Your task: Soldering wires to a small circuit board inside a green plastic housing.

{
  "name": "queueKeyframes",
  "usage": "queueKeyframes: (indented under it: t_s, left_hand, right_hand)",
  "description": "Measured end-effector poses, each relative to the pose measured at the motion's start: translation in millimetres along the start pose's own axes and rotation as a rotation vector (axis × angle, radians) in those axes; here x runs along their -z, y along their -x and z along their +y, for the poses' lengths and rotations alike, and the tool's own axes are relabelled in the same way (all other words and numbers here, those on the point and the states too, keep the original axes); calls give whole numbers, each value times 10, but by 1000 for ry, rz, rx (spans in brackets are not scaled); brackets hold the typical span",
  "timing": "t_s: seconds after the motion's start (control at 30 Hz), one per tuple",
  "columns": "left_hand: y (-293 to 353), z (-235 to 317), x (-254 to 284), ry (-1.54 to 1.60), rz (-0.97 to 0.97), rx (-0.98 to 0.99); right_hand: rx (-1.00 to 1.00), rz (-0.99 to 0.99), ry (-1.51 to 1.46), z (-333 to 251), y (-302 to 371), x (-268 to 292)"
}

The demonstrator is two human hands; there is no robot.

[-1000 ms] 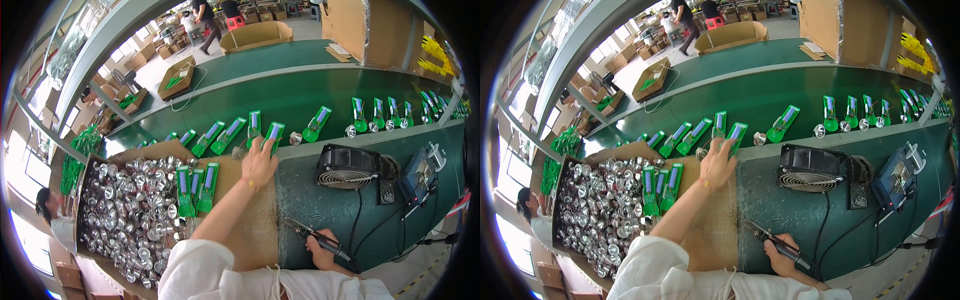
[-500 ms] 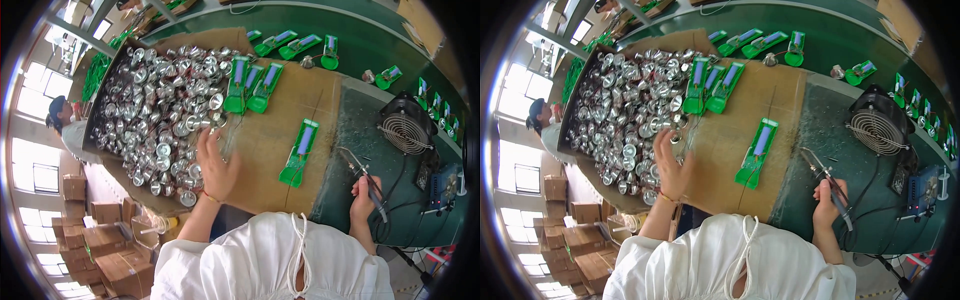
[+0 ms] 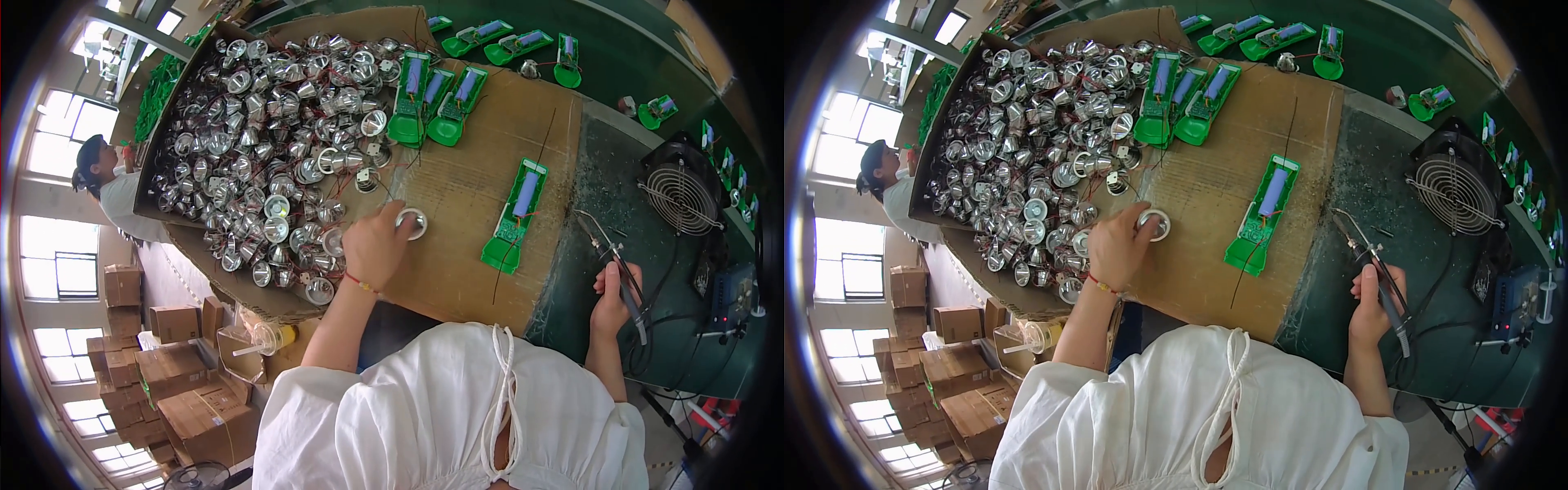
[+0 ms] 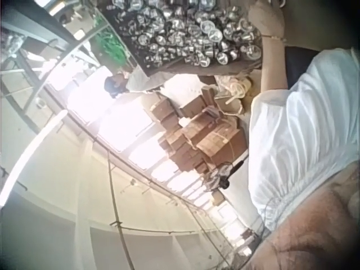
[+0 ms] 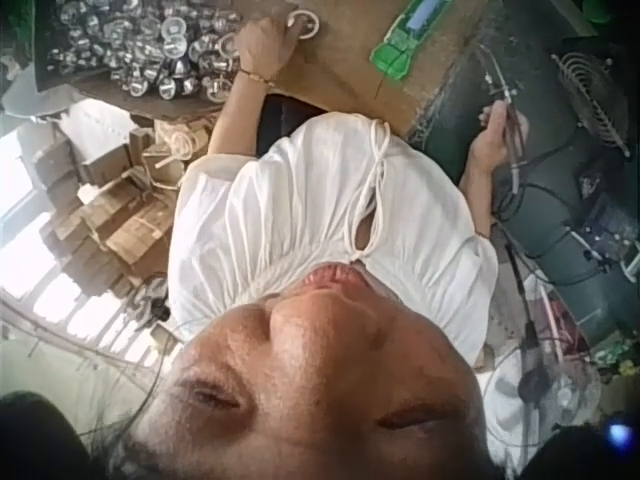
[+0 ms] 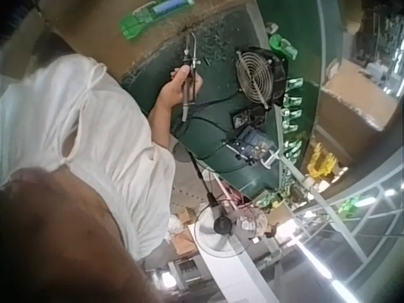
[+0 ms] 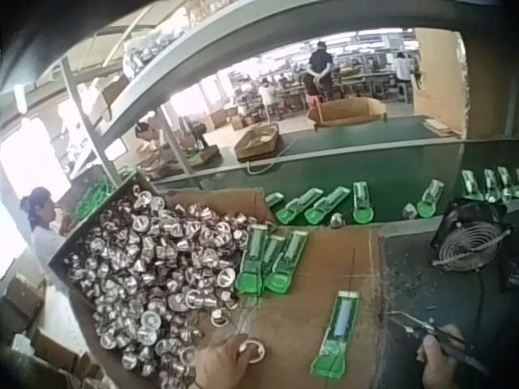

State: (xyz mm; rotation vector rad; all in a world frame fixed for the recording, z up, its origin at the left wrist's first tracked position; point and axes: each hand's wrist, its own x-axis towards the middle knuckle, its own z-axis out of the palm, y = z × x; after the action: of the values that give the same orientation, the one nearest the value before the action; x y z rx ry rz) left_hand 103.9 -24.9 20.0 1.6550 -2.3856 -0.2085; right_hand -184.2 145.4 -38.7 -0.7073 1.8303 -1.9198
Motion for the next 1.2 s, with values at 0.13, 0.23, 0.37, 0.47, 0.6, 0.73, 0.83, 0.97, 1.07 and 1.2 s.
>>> queueKeyframes:
  t_s: [0.13, 0.23, 0.37, 0.47, 0.6, 0.73, 0.83, 0.97, 1.07, 1.2]
  left_hand:
    - [-246, 56, -163, 287, -140, 147]
    - [-183, 53, -91, 450, -86, 172]
    - [-90, 16, -38, 314, 157, -127]
    - [-121, 108, -147, 317, 251, -258]
    - [-210, 270, -333, 533, 315, -218]
    - [-59, 492, -246, 888, -25, 60]
    - [61, 513, -282, 775, -89, -107]
    - [117, 698, -378, 769, -187, 29]
    - [94, 770, -415, 760, -62, -99]
    - [81, 794, -452, 775, -143, -27]
  right_hand:
    - [5, 5, 9, 26, 24, 15]
    - [29, 7, 20, 26, 14, 20]
    - [41, -15, -8, 18, 13, 32]
    - [53, -29, 11, -13, 23, 16]
    - [64, -38, 25, -24, 39, 11]
    - [75, -62, 14, -112, 132, -1]
    - [68, -194, -40, -291, 262, -58]
    - [198, -428, 116, -357, 336, -135]
    - [161, -420, 158, -371, 340, -227]
    - [136, -375, 151, -328, 357, -315]
